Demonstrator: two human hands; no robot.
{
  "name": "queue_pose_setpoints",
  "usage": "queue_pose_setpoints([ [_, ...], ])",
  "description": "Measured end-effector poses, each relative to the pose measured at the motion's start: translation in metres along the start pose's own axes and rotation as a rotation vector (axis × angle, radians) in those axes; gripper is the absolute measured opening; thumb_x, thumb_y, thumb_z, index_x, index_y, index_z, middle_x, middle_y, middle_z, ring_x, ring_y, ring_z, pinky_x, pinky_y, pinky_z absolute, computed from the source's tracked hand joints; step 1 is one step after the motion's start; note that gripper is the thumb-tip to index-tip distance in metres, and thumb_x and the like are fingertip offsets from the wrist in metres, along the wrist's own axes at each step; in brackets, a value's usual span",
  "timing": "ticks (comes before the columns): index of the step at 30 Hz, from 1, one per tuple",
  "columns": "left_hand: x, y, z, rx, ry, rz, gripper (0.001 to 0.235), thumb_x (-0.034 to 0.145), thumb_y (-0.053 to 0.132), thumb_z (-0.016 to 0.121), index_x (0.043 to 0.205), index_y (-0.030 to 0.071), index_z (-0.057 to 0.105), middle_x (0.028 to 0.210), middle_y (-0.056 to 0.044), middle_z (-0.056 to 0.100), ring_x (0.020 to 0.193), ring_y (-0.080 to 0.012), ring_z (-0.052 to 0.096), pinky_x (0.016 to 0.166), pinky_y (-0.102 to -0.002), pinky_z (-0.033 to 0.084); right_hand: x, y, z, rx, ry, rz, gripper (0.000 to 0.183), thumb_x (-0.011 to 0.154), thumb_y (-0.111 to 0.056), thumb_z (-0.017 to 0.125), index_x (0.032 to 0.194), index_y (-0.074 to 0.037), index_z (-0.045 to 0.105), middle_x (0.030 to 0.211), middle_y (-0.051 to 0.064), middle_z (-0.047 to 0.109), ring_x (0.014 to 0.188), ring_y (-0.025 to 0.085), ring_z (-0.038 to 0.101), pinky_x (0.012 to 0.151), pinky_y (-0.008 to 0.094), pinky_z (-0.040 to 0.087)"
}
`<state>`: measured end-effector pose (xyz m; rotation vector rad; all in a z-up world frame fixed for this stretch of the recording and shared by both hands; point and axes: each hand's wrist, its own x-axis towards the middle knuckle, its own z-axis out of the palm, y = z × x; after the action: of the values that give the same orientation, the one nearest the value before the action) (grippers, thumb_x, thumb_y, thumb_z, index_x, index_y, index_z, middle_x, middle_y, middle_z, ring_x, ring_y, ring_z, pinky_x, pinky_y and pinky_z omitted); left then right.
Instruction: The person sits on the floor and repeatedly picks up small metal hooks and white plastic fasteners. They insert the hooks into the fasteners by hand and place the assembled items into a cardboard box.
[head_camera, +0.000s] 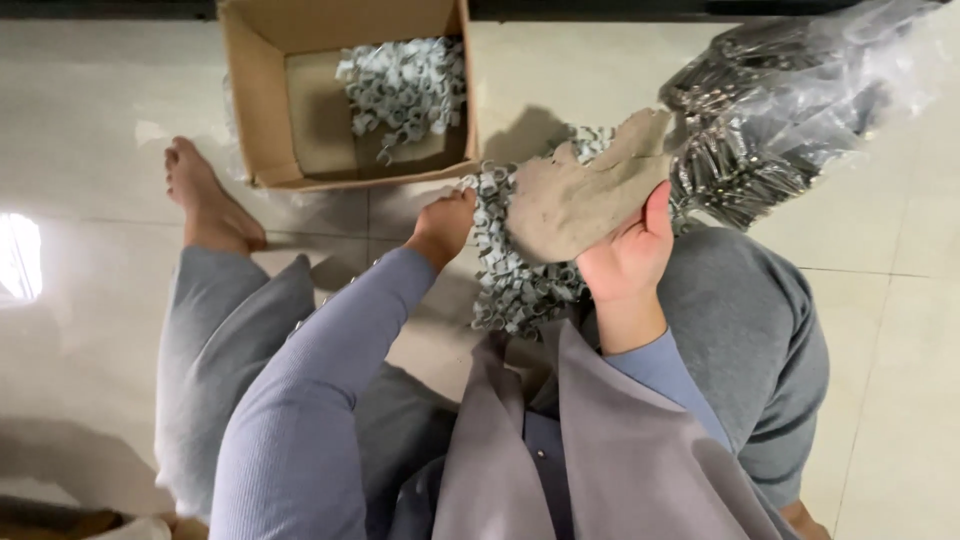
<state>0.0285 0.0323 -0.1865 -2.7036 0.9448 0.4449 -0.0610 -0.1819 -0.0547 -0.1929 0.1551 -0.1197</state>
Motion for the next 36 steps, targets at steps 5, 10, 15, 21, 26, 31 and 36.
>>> queue_pose_setpoints([
  [5,-0.008,-0.009,-0.044,-0.306,-0.161,-0.037,0.028,0.082,0.026,0.052,0.097,0.003,0.044,0.084,-0.01,0.056,0.079,-0.0267,0.061,0.068,-0.041,0.051,0.007,-0.003,0.016,0.06,0.106,-0.008,0.049,0.086,-0.047,0.033,0.126,-0.019,0.042,0.132,0.001,0.04,0.124,0.022,0.038,0.11,0.05,0.022],
  [10,-0.042,-0.018,-0.164,-1.226,-0.047,-0.039,0.029,0.072,0.023,0.067,0.092,0.005,0.054,0.077,-0.013,0.06,0.069,-0.0236,0.062,0.065,-0.033,0.049,0.003,0.025,-0.002,0.088,0.231,0.049,0.049,0.087,-0.045,0.034,0.121,-0.013,0.047,0.125,0.008,0.046,0.118,0.025,0.042,0.105,0.046,0.026],
  [15,-0.041,-0.009,-0.186,-1.573,0.119,-0.06,0.031,0.07,0.018,0.072,0.093,0.004,0.055,0.073,-0.01,0.059,0.061,-0.0122,0.057,0.061,-0.024,0.05,-0.013,0.051,0.051,-0.721,0.257,0.196,0.061,0.086,-0.05,0.029,0.126,-0.004,0.037,0.13,0.019,0.036,0.122,0.03,0.032,0.104,0.046,0.019],
  [21,-0.042,0.01,-0.182,-1.704,0.216,-0.047,0.014,0.073,0.004,0.063,0.086,0.005,0.058,0.064,-0.007,0.062,0.054,-0.0076,0.056,0.054,-0.02,0.049,-0.022,0.051,0.025,-1.391,-0.203,-0.005,0.047,0.093,-0.023,0.028,0.135,-0.003,0.018,0.141,0.018,0.007,0.129,0.032,0.007,0.103,0.052,0.005],
  [26,-0.045,0.012,-0.182,-1.853,0.116,-0.101,0.007,0.075,0.0,0.056,0.08,0.001,0.06,0.063,-0.011,0.062,0.044,-0.0089,0.052,0.046,-0.022,0.046,-0.014,0.054,0.026,-1.41,-0.222,-0.095,0.05,0.094,-0.031,0.018,0.127,0.003,0.032,0.133,0.021,0.027,0.123,0.033,0.023,0.102,0.052,0.012],
  [31,-0.045,0.012,-0.175,-1.696,0.044,-0.079,0.006,0.066,0.003,0.058,0.07,0.003,0.061,0.05,-0.006,0.06,0.039,-0.0078,0.05,0.043,-0.019,0.042,-0.012,0.058,-0.001,-1.404,-0.128,-0.359,0.019,0.09,-0.01,0.042,0.089,0.0,0.057,0.104,0.012,0.048,0.108,0.031,0.044,0.091,0.045,0.033],
  [36,-0.049,0.004,-0.188,-1.308,-0.048,0.013,0.012,0.073,0.012,0.054,0.072,0.0,0.055,0.055,-0.012,0.058,0.046,-0.0212,0.054,0.046,-0.03,0.044,-0.008,0.059,0.012,-1.418,-0.061,-0.416,0.018,0.085,-0.004,0.05,0.1,0.004,0.057,0.101,0.017,0.055,0.102,0.036,0.051,0.082,0.043,0.04],
])
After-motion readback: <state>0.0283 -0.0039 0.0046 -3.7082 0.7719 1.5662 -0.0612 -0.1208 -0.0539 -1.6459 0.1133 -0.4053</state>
